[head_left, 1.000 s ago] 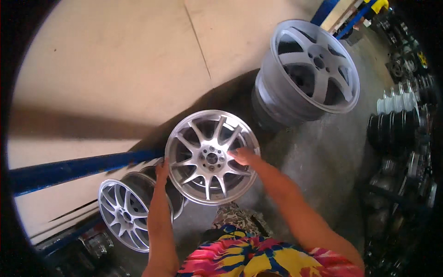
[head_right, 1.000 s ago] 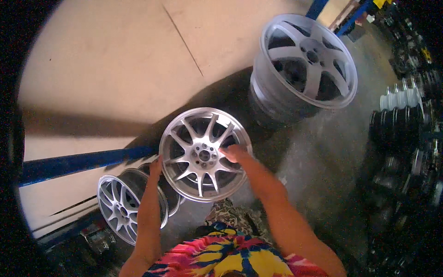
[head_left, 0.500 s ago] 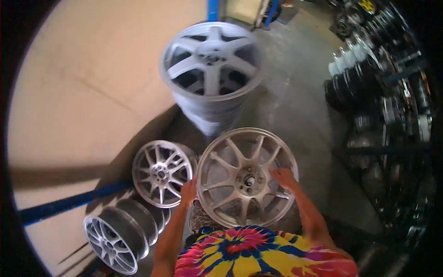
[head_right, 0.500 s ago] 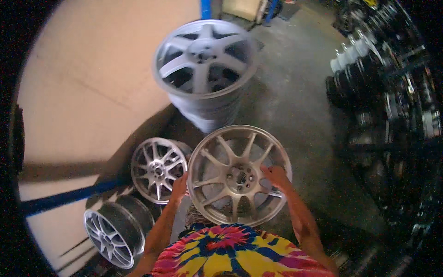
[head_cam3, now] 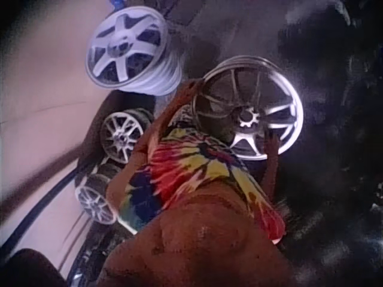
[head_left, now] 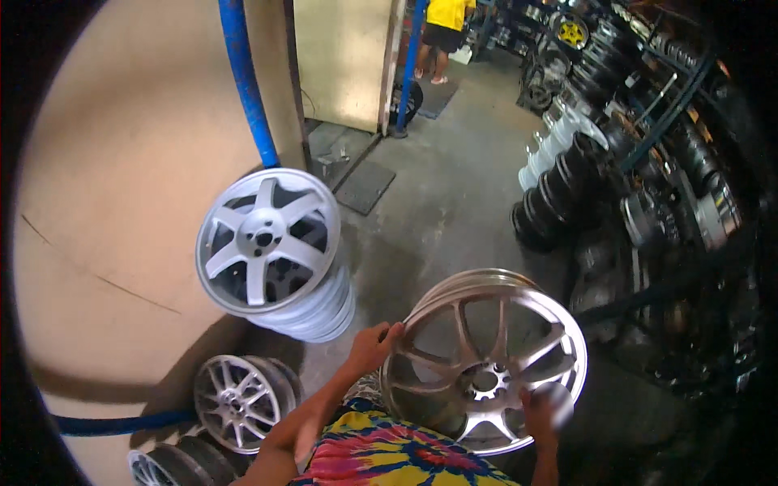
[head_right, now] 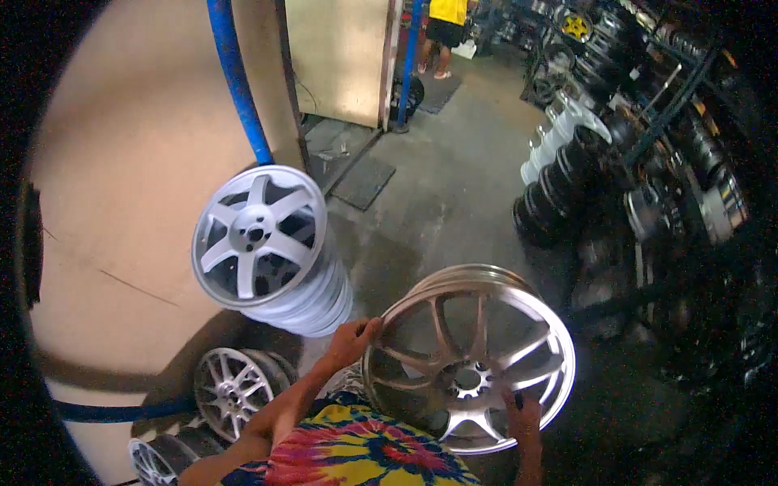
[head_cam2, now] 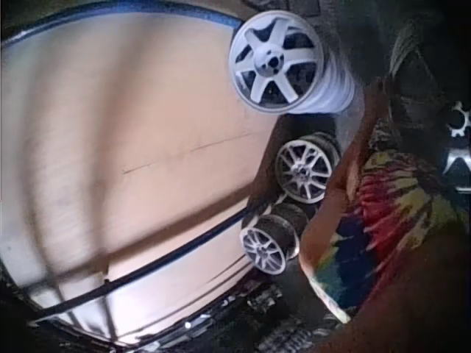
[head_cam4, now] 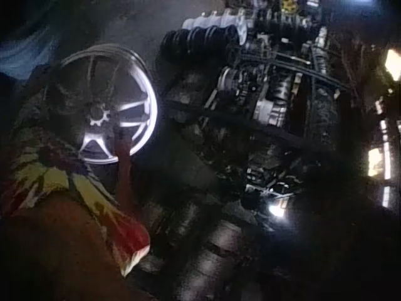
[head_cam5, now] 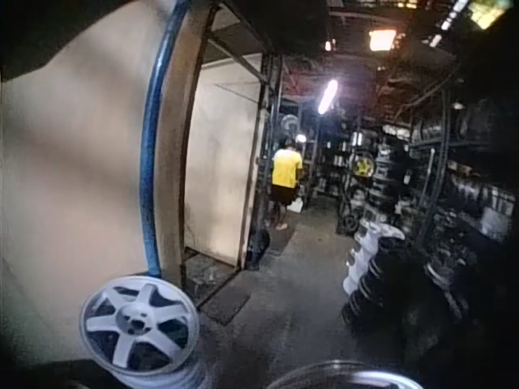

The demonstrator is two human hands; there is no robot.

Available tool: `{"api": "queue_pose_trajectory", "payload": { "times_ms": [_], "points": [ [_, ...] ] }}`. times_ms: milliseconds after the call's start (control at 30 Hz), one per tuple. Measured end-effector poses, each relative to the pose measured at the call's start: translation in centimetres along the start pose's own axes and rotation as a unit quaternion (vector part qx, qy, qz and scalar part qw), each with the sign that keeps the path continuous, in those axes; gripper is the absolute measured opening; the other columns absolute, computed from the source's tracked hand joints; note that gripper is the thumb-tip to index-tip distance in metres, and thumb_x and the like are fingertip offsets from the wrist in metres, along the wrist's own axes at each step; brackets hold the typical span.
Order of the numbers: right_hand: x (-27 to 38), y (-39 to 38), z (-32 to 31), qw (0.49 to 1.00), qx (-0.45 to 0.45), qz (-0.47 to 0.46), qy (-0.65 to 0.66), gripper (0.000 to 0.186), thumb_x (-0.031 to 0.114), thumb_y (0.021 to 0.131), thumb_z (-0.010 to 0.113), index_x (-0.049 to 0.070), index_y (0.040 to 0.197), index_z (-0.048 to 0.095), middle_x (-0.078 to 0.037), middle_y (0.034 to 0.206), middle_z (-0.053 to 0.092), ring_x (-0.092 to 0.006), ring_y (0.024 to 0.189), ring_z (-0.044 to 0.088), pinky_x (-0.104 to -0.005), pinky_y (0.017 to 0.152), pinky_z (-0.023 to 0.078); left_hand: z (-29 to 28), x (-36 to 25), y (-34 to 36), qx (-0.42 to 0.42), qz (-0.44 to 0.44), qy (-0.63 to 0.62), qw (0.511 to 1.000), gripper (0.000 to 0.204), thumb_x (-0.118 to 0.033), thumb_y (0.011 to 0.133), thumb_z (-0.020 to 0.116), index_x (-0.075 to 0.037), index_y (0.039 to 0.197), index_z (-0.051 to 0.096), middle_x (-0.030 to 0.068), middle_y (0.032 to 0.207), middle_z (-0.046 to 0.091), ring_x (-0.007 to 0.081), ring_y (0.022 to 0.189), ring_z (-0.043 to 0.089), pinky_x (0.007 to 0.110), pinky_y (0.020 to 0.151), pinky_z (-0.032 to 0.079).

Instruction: The person picks up a car rim, carries it to a spray booth, and applies a coat of paint using a spray gun.

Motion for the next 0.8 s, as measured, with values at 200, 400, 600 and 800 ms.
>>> {"api": "queue_pose_trajectory", "payload": {
  "times_ms": [200, 400, 600, 800],
  "points": [
    [5.6, 10.5, -3.3, 0.994, -0.074, -0.082, -0.006, 0.050, 0.047, 0.099, 0.069, -0.002, 0.111, 0.072, -0.024, 0.098, 0.074, -0.0420, 0.096, 0.071, -0.0549, 0.090, 0.052, 2.3, -4.3, 14.9, -0.027, 0.034, 0.001, 0.999, 0.053, -0.055, 0.106, 0.056, -0.004, 0.094, 0.068, 0.0212, 0.074, 0.064, 0.0387, 0.068, 0.063, 0.048, 0.065, 0.047],
    [8.9, 24.7, -5.6, 0.949, -0.172, -0.195, -0.180, 0.050, 0.046, 0.101, 0.067, -0.002, 0.114, 0.067, -0.022, 0.097, 0.073, -0.0434, 0.093, 0.071, -0.0545, 0.085, 0.053, -0.3, -10.8, 30.3, -0.055, 0.096, -0.034, 0.993, 0.050, -0.051, 0.105, 0.059, -0.004, 0.092, 0.065, 0.0218, 0.073, 0.057, 0.0333, 0.063, 0.053, 0.046, 0.063, 0.044],
    [19.9, 40.7, -7.0, 0.970, -0.067, -0.226, -0.064, 0.029, 0.026, 0.095, 0.073, -0.002, 0.102, 0.067, -0.023, 0.098, 0.072, -0.0450, 0.090, 0.068, -0.0520, 0.081, 0.053, -3.0, -13.7, 44.0, -0.120, 0.118, -0.016, 0.986, 0.049, -0.048, 0.106, 0.059, -0.001, 0.091, 0.061, 0.0233, 0.072, 0.051, 0.0316, 0.062, 0.043, 0.044, 0.061, 0.042],
    [29.2, 60.7, -7.4, 0.959, -0.093, -0.262, -0.050, 0.017, 0.016, 0.092, 0.072, 0.000, 0.090, 0.069, -0.022, 0.091, 0.068, -0.0437, 0.084, 0.065, -0.0504, 0.074, 0.051, -5.4, -14.6, 57.5, -0.202, 0.069, -0.015, 0.977, 0.045, -0.044, 0.108, 0.056, -0.002, 0.092, 0.059, 0.0243, 0.074, 0.054, 0.0394, 0.063, 0.048, 0.047, 0.061, 0.042]
  ]
}}
Point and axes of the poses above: each hand's wrist, its own y-axis towards the middle knuckle, its own z-axis out of the palm, x = y × z, the point moved 2 cm from there along y, towards the middle knuckle
